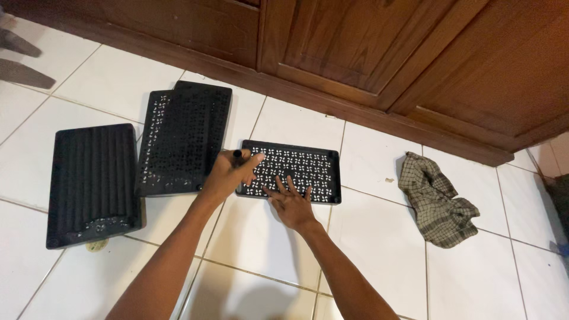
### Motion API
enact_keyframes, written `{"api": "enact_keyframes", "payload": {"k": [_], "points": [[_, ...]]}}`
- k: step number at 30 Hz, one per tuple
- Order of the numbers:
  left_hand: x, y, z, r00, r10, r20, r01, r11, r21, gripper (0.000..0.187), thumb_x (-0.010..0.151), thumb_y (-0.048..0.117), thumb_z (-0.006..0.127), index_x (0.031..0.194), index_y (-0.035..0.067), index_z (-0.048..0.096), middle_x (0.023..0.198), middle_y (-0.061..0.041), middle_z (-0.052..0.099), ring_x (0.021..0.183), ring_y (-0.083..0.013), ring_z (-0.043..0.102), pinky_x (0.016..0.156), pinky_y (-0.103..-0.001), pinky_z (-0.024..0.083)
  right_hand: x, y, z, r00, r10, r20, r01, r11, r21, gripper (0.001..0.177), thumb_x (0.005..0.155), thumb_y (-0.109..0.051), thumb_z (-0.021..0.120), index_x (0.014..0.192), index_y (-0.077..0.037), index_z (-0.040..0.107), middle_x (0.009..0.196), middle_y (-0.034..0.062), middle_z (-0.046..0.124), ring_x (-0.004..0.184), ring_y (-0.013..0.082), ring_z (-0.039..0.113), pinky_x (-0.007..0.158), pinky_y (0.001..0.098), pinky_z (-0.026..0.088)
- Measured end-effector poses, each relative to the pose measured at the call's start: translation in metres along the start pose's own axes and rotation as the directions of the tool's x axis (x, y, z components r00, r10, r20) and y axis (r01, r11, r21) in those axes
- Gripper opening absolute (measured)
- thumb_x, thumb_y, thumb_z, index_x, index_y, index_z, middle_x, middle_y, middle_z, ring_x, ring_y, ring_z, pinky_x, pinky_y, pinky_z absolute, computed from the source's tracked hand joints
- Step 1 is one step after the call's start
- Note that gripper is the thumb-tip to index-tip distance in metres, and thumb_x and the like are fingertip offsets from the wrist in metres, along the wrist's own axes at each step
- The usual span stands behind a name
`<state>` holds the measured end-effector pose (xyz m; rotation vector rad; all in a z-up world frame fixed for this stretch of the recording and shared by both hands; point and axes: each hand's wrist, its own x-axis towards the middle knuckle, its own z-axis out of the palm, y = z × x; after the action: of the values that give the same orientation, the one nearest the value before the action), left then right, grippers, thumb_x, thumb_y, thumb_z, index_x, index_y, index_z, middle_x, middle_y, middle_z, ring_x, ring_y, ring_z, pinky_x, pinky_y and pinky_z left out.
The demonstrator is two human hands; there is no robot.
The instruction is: The person assembles black plastic trays by inserting cylindrical rods into slots on the tray edges. They handle multiple trays, aligning and pressing the rods into place, then setting the assembled units aside.
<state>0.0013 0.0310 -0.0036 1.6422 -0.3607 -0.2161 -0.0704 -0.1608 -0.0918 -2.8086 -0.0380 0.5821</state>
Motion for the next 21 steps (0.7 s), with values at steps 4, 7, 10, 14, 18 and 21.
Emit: {"api": "enact_keyframes", "payload": {"k": [4,7,10,14,18,21], "points": [[0.011,0.025,0.002,1.000,-0.019,0.024,0.018,0.999,0.040,0.057,0.099,0.037,0.067,0.052,0.009,0.048,0.050,0.004,0.040,0.046,-0.0065,0.035,0.045,-0.029,0.026,-0.003,-0.002,-0.002,1.000,0.013,0.005,-0.013,1.000,0.026,0.047,0.105,-0.049,0.029,0.150,-0.050,0.040,0.171,-0.0091,0.011,0.159,0.0242,0.001,0.120,0.0731,-0.003],[0.011,0.026,0.015,0.987,0.064,-0.149,-0.056,0.996,0.063,0.061,0.102,0.038,0.060,0.052,0.008,0.046,0.049,0.006,0.039,0.046,-0.0050,0.034,0.044,-0.030,0.025,-0.004,-0.003,-0.005,1.000,0.017,-0.004,-0.017,0.999,0.041,0.046,0.105,-0.049,0.030,0.149,-0.050,0.042,0.171,-0.0091,0.012,0.159,0.0242,0.000,0.120,0.0728,-0.004],[0.009,0.018,0.028,0.909,0.215,-0.356,-0.178,0.975,0.135,0.062,0.106,0.036,0.056,0.054,0.005,0.042,0.048,0.004,0.036,0.047,-0.0050,0.032,0.046,-0.032,0.025,-0.003,-0.006,-0.004,0.999,0.030,-0.015,-0.030,0.998,0.053,0.045,0.105,-0.049,0.030,0.148,-0.050,0.044,0.171,-0.0090,0.013,0.159,0.0242,0.002,0.120,0.0733,-0.004],[0.010,0.010,0.043,0.818,0.250,-0.517,-0.173,0.966,0.193,0.065,0.110,0.033,0.054,0.057,0.001,0.036,0.050,0.001,0.029,0.050,-0.0081,0.025,0.049,-0.036,0.021,-0.002,-0.007,-0.001,0.998,0.054,-0.020,-0.052,0.997,0.052,0.045,0.105,-0.049,0.030,0.148,-0.051,0.043,0.170,-0.0096,0.014,0.159,0.0239,0.002,0.120,0.0740,-0.004],[0.012,0.013,0.046,0.775,0.240,-0.585,-0.185,0.971,0.153,0.062,0.110,0.030,0.054,0.057,0.001,0.037,0.049,0.001,0.030,0.050,-0.0077,0.025,0.049,-0.036,0.021,0.002,-0.007,0.002,0.998,0.057,-0.015,-0.057,0.998,0.039,0.046,0.104,-0.048,0.029,0.148,-0.051,0.042,0.170,-0.0089,0.013,0.158,0.0242,0.002,0.119,0.0749,-0.005],[0.011,0.020,0.041,0.822,0.231,-0.521,-0.157,0.971,0.181,0.061,0.108,0.029,0.057,0.057,0.001,0.038,0.049,0.002,0.030,0.050,-0.0071,0.027,0.049,-0.035,0.022,0.000,-0.005,0.002,0.999,0.039,-0.032,-0.038,0.998,0.044,0.046,0.106,-0.048,0.028,0.149,-0.050,0.043,0.170,-0.0068,0.015,0.158,0.0260,0.002,0.118,0.0756,-0.005]]}}
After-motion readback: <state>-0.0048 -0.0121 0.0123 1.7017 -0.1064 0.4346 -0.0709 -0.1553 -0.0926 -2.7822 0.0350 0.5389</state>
